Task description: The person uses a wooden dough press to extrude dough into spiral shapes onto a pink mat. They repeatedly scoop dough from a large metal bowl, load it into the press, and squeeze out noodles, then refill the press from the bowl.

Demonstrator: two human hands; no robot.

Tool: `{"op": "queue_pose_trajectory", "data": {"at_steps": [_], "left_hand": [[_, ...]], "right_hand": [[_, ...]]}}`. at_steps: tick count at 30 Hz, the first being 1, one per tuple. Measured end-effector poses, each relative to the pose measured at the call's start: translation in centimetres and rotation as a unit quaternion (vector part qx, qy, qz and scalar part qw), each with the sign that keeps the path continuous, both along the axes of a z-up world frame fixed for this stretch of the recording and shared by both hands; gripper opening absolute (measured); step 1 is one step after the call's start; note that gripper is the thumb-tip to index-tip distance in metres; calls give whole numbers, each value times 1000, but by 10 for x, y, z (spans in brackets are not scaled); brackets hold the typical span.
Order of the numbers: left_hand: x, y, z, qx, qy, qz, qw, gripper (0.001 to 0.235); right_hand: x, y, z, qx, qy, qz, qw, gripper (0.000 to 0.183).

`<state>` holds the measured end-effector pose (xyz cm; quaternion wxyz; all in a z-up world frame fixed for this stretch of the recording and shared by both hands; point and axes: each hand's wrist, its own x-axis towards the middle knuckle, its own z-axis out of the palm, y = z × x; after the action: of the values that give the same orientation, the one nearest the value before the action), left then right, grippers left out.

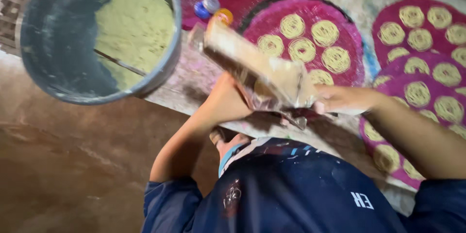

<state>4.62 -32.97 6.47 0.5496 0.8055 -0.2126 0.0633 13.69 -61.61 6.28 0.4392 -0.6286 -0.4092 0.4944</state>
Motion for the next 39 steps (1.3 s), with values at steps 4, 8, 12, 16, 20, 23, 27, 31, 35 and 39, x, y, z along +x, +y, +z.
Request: {"op": "queue_pose_trajectory", "data": {"at_steps": [4, 8, 12, 16, 20, 23, 27, 31, 35, 39], "left_hand": [[7, -36, -54, 75, 118, 226, 964, 66], [14, -32, -160, 15, 74, 390, 917, 83], [20, -36, -260, -235, 162, 265, 921, 90], [63, 8, -298, -246, 216, 187, 926, 82], [125, 43, -286, -243, 276, 90, 926, 86], [143, 43, -247, 46, 256, 178, 949, 91], [144, 2, -167, -484, 147, -58, 861, 93], [120, -39, -107, -718, 156, -282, 617, 95], [128, -50, -90, -739, 124, -319, 581, 45], [133, -46, -107, -751, 130, -265, 591, 26]], "right_hand": [[-12, -59, -33, 59, 101, -95, 989, 93], [-8, -101, -37, 74, 57, -231, 969, 100], [-5, -116, -40, 84, 47, -259, 961, 97], [-2, -116, -46, 55, -7, -359, 932, 108], [11, -112, -54, 35, 106, -329, 938, 115], [25, -104, -62, -2, 128, -300, 945, 116], [33, -85, -71, -36, 130, -182, 974, 108], [32, -84, -66, -201, 145, -117, 962, 102], [50, -96, -65, -284, 154, -77, 943, 101], [69, -104, -66, -349, 18, -98, 932, 102]]}}
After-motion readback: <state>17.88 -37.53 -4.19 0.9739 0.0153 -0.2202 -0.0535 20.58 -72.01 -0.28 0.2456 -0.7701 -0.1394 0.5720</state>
